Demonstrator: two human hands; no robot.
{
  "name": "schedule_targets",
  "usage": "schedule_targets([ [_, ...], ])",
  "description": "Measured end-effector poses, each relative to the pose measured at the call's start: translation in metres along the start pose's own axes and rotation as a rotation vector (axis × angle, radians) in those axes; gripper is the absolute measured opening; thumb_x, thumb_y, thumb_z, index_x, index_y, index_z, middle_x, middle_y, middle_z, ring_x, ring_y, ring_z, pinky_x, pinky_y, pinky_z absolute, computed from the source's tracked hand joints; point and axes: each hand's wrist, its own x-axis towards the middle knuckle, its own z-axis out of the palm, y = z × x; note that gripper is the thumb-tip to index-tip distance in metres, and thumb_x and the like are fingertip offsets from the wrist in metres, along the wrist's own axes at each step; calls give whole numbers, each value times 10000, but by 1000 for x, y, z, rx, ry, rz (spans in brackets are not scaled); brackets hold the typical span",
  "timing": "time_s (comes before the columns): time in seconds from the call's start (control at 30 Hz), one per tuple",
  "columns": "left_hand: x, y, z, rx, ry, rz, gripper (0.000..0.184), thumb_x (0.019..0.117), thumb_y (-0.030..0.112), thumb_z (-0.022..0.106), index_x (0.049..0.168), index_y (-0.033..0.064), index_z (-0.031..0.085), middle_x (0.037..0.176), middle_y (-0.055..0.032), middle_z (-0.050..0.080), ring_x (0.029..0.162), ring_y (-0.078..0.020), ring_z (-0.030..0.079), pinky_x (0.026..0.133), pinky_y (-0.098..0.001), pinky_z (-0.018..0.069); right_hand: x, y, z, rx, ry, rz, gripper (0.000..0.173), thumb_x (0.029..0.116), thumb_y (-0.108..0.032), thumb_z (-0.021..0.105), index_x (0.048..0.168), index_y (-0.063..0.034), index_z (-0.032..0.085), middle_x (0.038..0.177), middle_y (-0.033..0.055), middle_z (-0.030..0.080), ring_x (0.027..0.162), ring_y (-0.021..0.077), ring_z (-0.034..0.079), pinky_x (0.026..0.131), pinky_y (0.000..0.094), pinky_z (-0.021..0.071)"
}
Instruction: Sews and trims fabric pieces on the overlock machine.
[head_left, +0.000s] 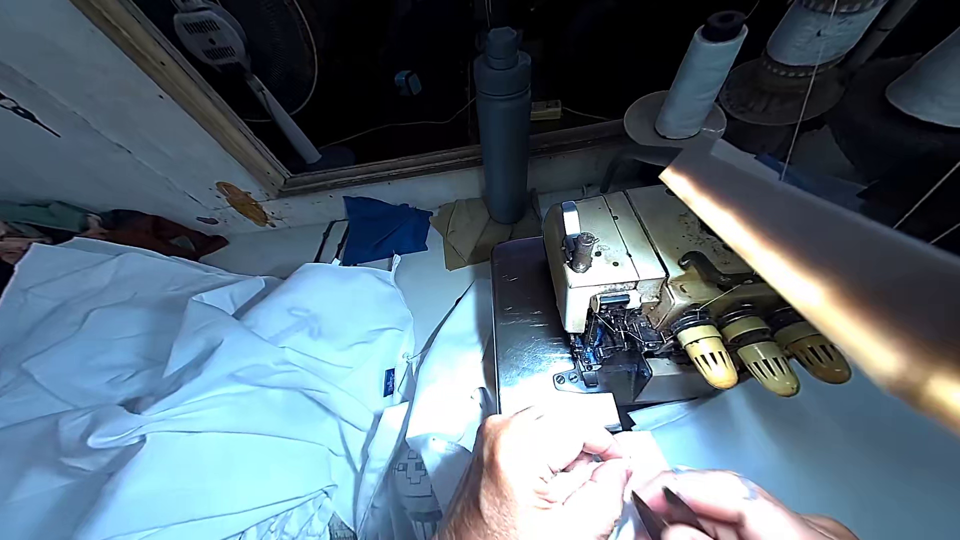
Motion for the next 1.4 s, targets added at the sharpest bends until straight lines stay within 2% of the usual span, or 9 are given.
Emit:
schedule_targets([
  [0.17,-2,3,-4,-152,-26,-147,69,892,-19,671,849,-62,704,757,-25,682,673,70,562,630,-88,468,1,12,7,9,90,90,129,996,30,577,1067,109,650,829,88,748,698,27,709,648,175,590],
  [0.23,-1,7,-6,-170,-43,-225,75,897,-12,672,851,-59,708,763,-3,680,683,86,567,641,-82,477,0,13,7,20,92,91,130,996,33,572,1058,114,652,822,93,742,692,24,701,648,169,583],
  [0.43,0,7,-9,-208,-62,-306,74,919,6,657,882,-28,711,748,54,659,663,100,548,611,-78,458,1,14,7,-3,94,56,145,990,35,577,1065,125,662,807,110,734,677,29,690,639,167,575],
  [0.8,-2,5,-8,-251,-41,-320,63,920,-4,653,908,-18,714,778,61,675,673,92,570,621,-83,481,2,16,9,22,81,59,155,996,40,557,1086,119,657,816,96,740,677,22,688,631,160,571],
  [1.07,-3,6,-7,-252,-39,-322,70,931,3,650,921,-28,712,795,48,673,688,86,568,629,-86,479,-1,17,18,134,135,93,127,1005,33,547,1074,82,642,795,28,723,673,12,689,619,170,585],
  [1.27,-4,6,-6,-331,-20,-353,68,922,-26,644,923,-2,707,786,81,677,680,83,582,626,-97,492,-1,18,19,145,153,72,124,999,40,548,1062,90,642,789,47,720,665,18,687,612,172,583],
  [1.4,-5,4,-6,-312,-24,-337,65,931,-10,641,909,0,700,775,79,660,668,85,562,615,-93,476,-2,19,19,162,148,86,130,1003,41,539,1075,76,642,802,29,731,676,15,695,611,176,589],
])
